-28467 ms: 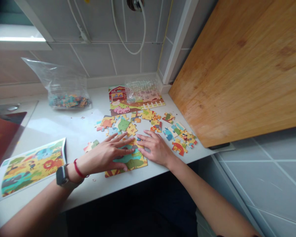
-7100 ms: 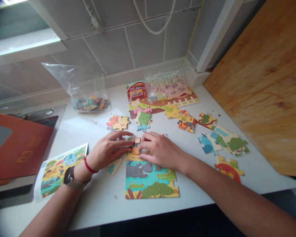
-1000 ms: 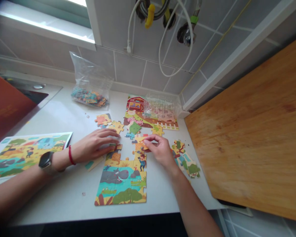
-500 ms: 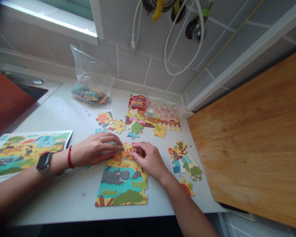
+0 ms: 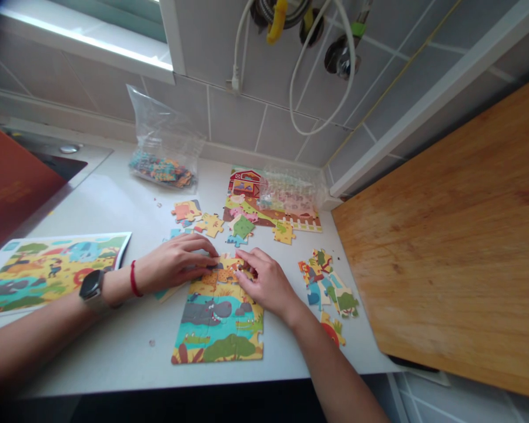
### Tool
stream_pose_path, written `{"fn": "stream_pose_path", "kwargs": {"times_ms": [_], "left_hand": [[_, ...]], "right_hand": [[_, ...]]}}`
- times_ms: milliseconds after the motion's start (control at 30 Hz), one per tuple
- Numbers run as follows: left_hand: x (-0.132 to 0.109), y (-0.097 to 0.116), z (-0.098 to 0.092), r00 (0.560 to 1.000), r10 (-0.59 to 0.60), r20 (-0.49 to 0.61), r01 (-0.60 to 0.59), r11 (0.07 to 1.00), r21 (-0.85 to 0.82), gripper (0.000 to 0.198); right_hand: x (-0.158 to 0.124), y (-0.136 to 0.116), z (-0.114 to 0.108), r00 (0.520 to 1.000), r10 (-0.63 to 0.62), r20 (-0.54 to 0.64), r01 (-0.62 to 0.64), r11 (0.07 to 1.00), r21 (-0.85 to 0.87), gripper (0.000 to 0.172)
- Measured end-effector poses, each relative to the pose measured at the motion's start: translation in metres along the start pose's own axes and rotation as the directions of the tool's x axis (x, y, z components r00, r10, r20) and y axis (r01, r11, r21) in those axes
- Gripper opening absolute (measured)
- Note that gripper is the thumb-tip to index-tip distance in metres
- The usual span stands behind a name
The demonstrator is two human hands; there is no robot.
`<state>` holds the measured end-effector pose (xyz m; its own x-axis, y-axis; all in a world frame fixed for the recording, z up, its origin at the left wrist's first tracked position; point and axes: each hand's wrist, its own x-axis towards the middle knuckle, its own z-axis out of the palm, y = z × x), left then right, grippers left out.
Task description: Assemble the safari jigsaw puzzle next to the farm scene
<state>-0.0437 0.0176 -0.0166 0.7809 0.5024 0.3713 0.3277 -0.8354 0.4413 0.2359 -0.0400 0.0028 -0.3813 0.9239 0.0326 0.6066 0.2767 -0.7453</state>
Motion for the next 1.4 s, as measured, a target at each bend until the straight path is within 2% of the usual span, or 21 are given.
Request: {"fn": "stream_pose_path", "kwargs": {"times_ms": [467,800,900,1067,1167,1400], "left_hand": [[0.0,0.004,-0.003,0.999,0.024,0.02,-0.026,0.997,0.07,0.022],[0.002,0.005,-0.005,0.997,0.056,0.044,-0.057,0.998,0.009,0.02],[0.003,0.007,-0.007,0.997,0.059,0.056,-0.06,0.998,0.014,0.02],[0.003,0.011,-0.009,0.997,0.052,0.062,-0.053,0.998,0.016,0.018],[0.002,0.014,-0.007,0.997,0.045,0.065,-0.047,0.998,0.041,0.018],[0.0,0.024,0.005,0.979,0.09,0.185,-0.102,0.993,0.054,0.053]], "right_hand": [[-0.002,-0.003,-0.001,1.0,-0.019,-0.016,0.017,0.994,-0.106,0.041],[-0.002,-0.001,-0.001,0.995,-0.099,0.013,0.1,0.99,-0.101,0.033],[-0.003,-0.003,-0.002,0.994,-0.106,0.026,0.109,0.982,-0.154,0.033],[-0.003,-0.008,-0.003,0.99,-0.131,0.045,0.138,0.928,-0.345,0.029],[-0.003,-0.011,-0.005,0.988,-0.141,0.061,0.154,0.911,-0.383,0.029],[-0.003,-0.006,-0.005,0.989,-0.148,0.006,0.138,0.908,-0.397,0.032]]}}
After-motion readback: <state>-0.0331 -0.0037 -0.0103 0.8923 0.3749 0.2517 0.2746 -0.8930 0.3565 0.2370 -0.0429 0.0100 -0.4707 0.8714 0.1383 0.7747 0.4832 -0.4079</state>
